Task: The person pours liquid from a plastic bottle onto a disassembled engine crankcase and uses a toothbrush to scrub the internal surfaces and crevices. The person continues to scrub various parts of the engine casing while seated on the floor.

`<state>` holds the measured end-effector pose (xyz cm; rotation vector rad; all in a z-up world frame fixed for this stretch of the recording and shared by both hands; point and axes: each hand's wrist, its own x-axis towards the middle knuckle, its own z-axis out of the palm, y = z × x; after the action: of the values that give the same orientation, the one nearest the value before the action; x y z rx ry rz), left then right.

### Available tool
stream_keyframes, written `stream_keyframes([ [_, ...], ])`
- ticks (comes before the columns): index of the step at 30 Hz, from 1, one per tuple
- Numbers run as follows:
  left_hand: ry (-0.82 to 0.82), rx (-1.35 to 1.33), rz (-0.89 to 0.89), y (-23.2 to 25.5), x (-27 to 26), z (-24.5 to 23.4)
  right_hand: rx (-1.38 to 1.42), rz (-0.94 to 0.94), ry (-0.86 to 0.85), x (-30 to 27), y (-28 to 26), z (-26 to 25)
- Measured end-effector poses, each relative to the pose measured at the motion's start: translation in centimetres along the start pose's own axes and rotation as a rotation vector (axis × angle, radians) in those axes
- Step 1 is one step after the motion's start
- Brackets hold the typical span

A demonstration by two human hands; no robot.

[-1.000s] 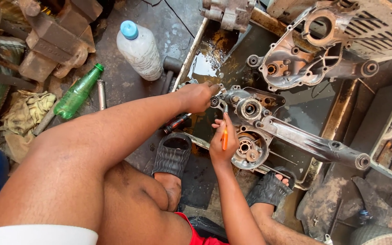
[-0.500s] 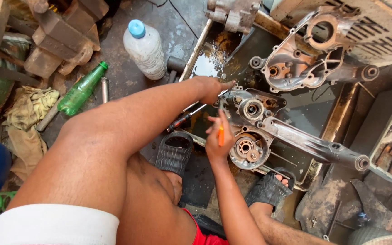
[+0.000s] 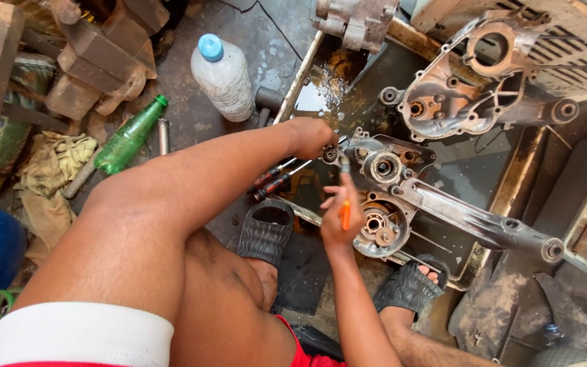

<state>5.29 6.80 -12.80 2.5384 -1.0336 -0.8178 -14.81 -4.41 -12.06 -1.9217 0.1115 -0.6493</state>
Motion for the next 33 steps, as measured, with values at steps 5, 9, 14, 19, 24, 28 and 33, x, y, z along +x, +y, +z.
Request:
stream_keyframes([
  [5,0.01,-0.055,0.033,0.6,-0.4,-1.0,-0.057,-0.043,-0.059,-0.9,-0.4,-2.5],
  [9,0.061,-0.08,0.019,-0.5,1.2,-0.7,-0.026,-0.01,0.008,-1.6,1.4,-4.7],
  [14,0.132,-0.156,0.07,1.2,-0.5,-3.9,-0.017,-0.027,0.095,0.1,-1.1,-7.7],
  [19,0.203,-0.35,0.062,3.1,-1.7,-5.3,0.086,0.135,0.206,4.9,-2.5,-10.7],
  [24,0.231,-0.464,0.061,4.0,-0.1,-2.2,0.105,0.239,-0.211,11.4,-2.6,-13.6],
  [28,0.254,-0.414,0.058,4.9,-0.3,-2.4,0.004,0.305,-0.435,15.5,-3.5,-15.9],
  [33,0.172,-0.196,0.012,6.1,-0.5,-3.5,-0.348,0.07,-0.81,18.5,-4.1,-17.9],
])
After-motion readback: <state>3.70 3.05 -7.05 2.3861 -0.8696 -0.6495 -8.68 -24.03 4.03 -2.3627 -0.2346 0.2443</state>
